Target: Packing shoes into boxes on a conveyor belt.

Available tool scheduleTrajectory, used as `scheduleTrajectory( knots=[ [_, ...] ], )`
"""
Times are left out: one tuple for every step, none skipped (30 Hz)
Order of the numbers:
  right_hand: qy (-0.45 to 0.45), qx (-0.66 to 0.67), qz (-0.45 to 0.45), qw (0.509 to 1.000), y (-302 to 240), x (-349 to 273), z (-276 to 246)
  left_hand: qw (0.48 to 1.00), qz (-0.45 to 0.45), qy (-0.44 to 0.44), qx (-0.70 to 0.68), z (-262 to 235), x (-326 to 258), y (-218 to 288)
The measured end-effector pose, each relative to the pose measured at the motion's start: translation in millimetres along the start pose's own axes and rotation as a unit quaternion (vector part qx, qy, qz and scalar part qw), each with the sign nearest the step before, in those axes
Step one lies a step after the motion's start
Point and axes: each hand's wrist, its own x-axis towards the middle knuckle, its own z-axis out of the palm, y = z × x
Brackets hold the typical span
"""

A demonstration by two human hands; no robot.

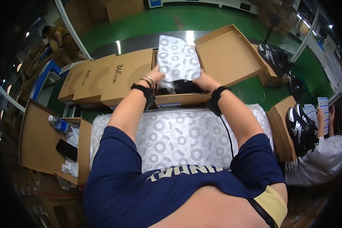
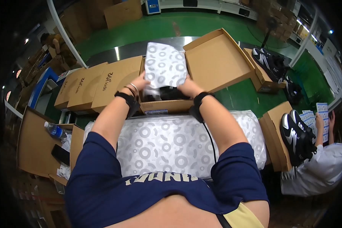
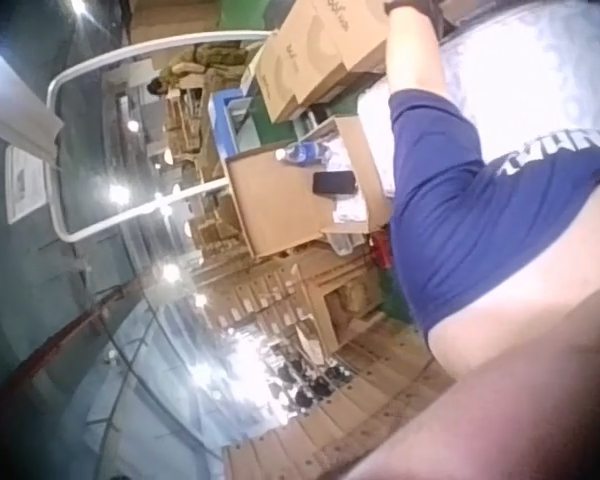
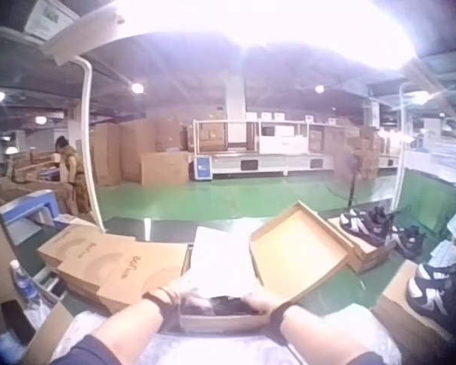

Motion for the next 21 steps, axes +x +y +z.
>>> scheduleTrajectory(
  knots=[
    [-0.040,-0.172,0.051,0.983,-5,-9,9,0.990,-0.039,-0.009,0.135,12,-19,19],
    [-0.030,-0.233,-0.042,0.971,-16,-22,19,0.990,-0.045,0.000,0.135,-2,-35,23],
    [-0.018,-0.291,-0.130,0.948,-20,-31,26,0.991,-0.085,-0.027,0.095,-18,-48,21],
    [-0.013,-0.267,-0.190,0.945,-17,-35,32,0.989,-0.127,-0.057,0.054,-36,-64,20],
    [-0.040,-0.220,-0.208,0.952,-11,-38,33,0.979,-0.093,-0.073,0.168,-62,-82,27],
    [-0.055,-0.245,-0.226,0.941,-14,-42,34,0.955,-0.065,-0.081,0.278,-102,-103,27],
    [-0.072,-0.268,-0.248,0.928,-19,-47,36,0.941,-0.055,-0.032,0.334,-149,-122,11],
    [-0.007,-0.282,-0.249,0.926,-8,-49,38,0.958,-0.076,0.046,0.274,-177,-141,8],
    [0.003,-0.287,-0.218,0.933,-10,-48,38,0.896,-0.056,0.125,0.422,-224,-167,0],
    [0.031,-0.294,-0.223,0.929,-3,-47,39,0.806,-0.046,0.221,0.548,-256,-193,-12],
    [0.063,-0.300,-0.232,0.923,1,-46,42,0.753,-0.010,0.308,0.581,-285,-222,-42],
    [0.101,-0.305,-0.225,0.920,9,-49,44,0.716,-0.111,0.334,0.603,-281,-234,-63],
    [0.143,-0.298,-0.240,0.913,4,-50,52,0.629,-0.199,0.208,0.722,-303,-263,-114],
    [0.142,-0.308,-0.236,0.911,8,-48,56,0.651,-0.225,0.085,0.720,-316,-287,-174],
    [0.135,-0.334,-0.211,0.909,18,-51,54,0.688,-0.222,0.049,0.689,-287,-282,-225],
    [0.137,-0.294,-0.252,0.912,1,-53,61,0.494,-0.125,0.054,0.859,-322,-349,-279],
    [0.121,-0.256,-0.290,0.914,-20,-51,72,0.622,-0.397,0.167,0.653,-376,-422,-294],
    [0.120,-0.280,-0.255,0.918,-7,-53,65,0.631,-0.382,0.169,0.654,-368,-369,-326],
    [0.116,-0.291,-0.242,0.918,-9,-61,60,0.644,-0.397,0.173,0.631,-363,-356,-334],
    [0.116,-0.298,-0.250,0.914,-13,-65,61,0.663,-0.413,0.168,0.601,-357,-342,-352],
    [0.109,-0.299,-0.240,0.917,-13,-69,57,0.679,-0.426,0.163,0.575,-356,-333,-355]
  ],
)
